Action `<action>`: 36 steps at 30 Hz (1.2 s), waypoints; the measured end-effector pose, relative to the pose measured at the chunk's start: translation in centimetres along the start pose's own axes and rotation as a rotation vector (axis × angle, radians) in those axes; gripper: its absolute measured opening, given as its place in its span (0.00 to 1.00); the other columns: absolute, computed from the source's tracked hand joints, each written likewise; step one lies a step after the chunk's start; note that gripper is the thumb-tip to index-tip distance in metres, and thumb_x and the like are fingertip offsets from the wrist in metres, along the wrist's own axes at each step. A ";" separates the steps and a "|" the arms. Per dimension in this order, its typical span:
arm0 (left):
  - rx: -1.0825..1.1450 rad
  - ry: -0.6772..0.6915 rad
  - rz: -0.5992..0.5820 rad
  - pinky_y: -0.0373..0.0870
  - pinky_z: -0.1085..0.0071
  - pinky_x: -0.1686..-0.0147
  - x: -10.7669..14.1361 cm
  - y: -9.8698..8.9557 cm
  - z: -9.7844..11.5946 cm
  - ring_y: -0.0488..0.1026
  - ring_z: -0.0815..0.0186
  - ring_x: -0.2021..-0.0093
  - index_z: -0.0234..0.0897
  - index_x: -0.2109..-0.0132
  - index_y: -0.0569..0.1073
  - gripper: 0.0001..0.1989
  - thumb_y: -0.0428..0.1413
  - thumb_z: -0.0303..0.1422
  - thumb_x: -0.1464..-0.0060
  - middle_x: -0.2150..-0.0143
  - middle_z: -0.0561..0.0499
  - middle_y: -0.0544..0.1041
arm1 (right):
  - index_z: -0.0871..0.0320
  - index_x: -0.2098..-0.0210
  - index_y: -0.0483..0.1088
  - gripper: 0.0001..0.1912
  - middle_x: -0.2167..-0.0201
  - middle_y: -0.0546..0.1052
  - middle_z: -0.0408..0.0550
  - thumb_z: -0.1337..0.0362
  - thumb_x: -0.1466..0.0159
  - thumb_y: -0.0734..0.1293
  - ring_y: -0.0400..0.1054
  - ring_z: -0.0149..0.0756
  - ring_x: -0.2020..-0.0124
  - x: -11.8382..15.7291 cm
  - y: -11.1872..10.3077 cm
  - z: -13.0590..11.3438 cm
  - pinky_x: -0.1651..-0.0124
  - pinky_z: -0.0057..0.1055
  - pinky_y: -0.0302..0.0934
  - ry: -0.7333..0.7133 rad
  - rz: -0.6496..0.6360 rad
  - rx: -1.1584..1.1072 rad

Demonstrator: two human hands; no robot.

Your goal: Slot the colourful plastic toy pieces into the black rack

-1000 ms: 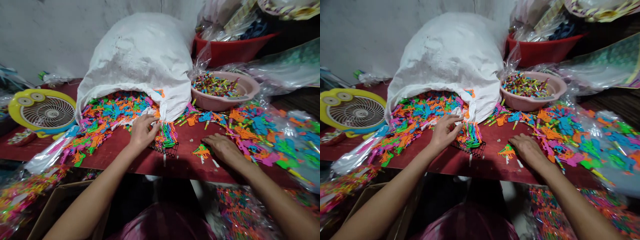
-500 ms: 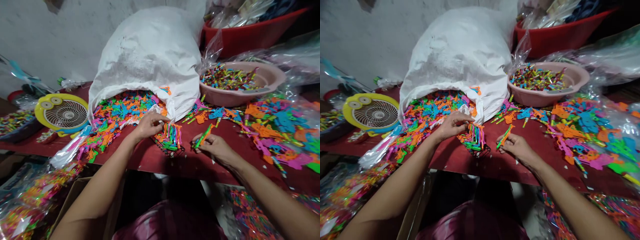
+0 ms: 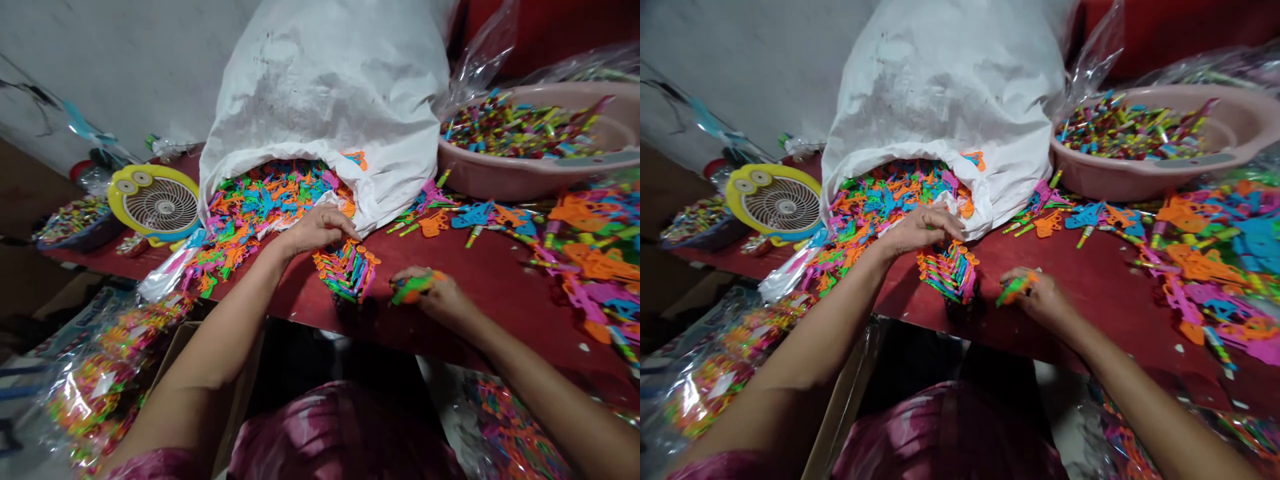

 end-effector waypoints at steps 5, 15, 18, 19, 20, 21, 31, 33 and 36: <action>0.004 0.008 -0.014 0.66 0.61 0.41 -0.1 0.0 -0.3 0.76 0.65 0.54 0.37 0.63 0.83 0.16 0.51 0.22 0.51 0.59 0.48 0.82 | 0.53 0.62 0.77 0.12 0.62 0.80 0.49 0.55 0.40 0.67 0.74 0.44 0.61 0.4 0.4 -0.5 0.58 0.37 0.67 0.073 -0.043 -0.186; 0.038 -0.043 0.021 0.70 0.67 0.48 -0.2 0.1 -0.9 0.76 0.67 0.58 0.34 0.62 0.83 0.19 0.50 0.18 0.55 0.64 0.48 0.82 | 0.57 0.64 0.75 0.11 0.66 0.79 0.48 0.63 0.46 0.65 0.73 0.38 0.67 0.1 2.0 -1.2 0.63 0.32 0.67 0.048 -0.011 -0.231; 0.027 -0.043 0.058 0.70 0.68 0.48 -0.3 0.1 -1.1 0.76 0.68 0.58 0.34 0.63 0.83 0.18 0.50 0.18 0.54 0.64 0.49 0.82 | 0.58 0.64 0.74 0.10 0.66 0.79 0.49 0.62 0.44 0.66 0.72 0.37 0.68 -0.1 2.5 -1.2 0.64 0.32 0.66 0.039 -0.034 -0.279; 0.025 -0.048 0.064 0.70 0.68 0.48 -0.3 0.2 -1.2 0.76 0.68 0.58 0.34 0.63 0.83 0.18 0.50 0.18 0.55 0.65 0.49 0.82 | 0.58 0.63 0.74 0.11 0.66 0.79 0.49 0.61 0.44 0.67 0.72 0.37 0.68 -0.1 2.7 -1.1 0.64 0.32 0.66 0.035 -0.038 -0.282; 0.027 -0.056 0.062 0.70 0.69 0.48 -0.3 0.2 -1.2 0.76 0.68 0.59 0.34 0.63 0.83 0.18 0.50 0.18 0.54 0.64 0.49 0.82 | 0.58 0.63 0.74 0.11 0.65 0.79 0.49 0.60 0.43 0.67 0.72 0.37 0.67 -0.1 2.8 -1.1 0.63 0.32 0.66 0.031 -0.045 -0.277; 0.032 -0.063 0.056 0.70 0.69 0.48 -0.3 0.2 -1.2 0.76 0.69 0.59 0.33 0.63 0.83 0.18 0.50 0.18 0.54 0.64 0.49 0.82 | 0.58 0.62 0.74 0.11 0.64 0.79 0.50 0.59 0.42 0.67 0.73 0.38 0.66 -0.1 2.9 -1.0 0.62 0.33 0.66 0.027 -0.052 -0.265; 0.031 -0.053 0.020 0.71 0.74 0.56 -0.3 0.2 -1.1 0.75 0.71 0.64 0.31 0.58 0.82 0.21 0.49 0.17 0.53 0.64 0.47 0.82 | 0.57 0.58 0.74 0.11 0.61 0.79 0.48 0.59 0.36 0.64 0.73 0.39 0.60 0.3 3.0 -1.8 0.57 0.33 0.66 -0.099 -0.111 -0.099; 0.034 -0.039 0.016 0.71 0.75 0.57 -0.4 0.3 -1.1 0.75 0.71 0.63 0.32 0.59 0.83 0.20 0.49 0.17 0.53 0.63 0.48 0.82 | 0.57 0.58 0.74 0.12 0.61 0.78 0.48 0.59 0.35 0.64 0.73 0.38 0.60 0.2 3.0 -1.8 0.57 0.32 0.66 -0.102 -0.110 -0.098; 0.061 -0.033 0.023 0.70 0.77 0.59 -0.4 0.3 -1.1 0.74 0.71 0.64 0.33 0.60 0.83 0.18 0.52 0.18 0.54 0.64 0.49 0.82 | 0.57 0.57 0.74 0.12 0.61 0.78 0.48 0.58 0.35 0.65 0.73 0.37 0.60 0.0 3.0 -1.4 0.57 0.31 0.66 -0.114 -0.095 -0.112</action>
Point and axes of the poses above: each hand's wrist, its own x-axis away from the middle knuckle, its own y-axis out of the palm, z = x × y, the point moved 5 cm from there along -x, towards the middle knuckle
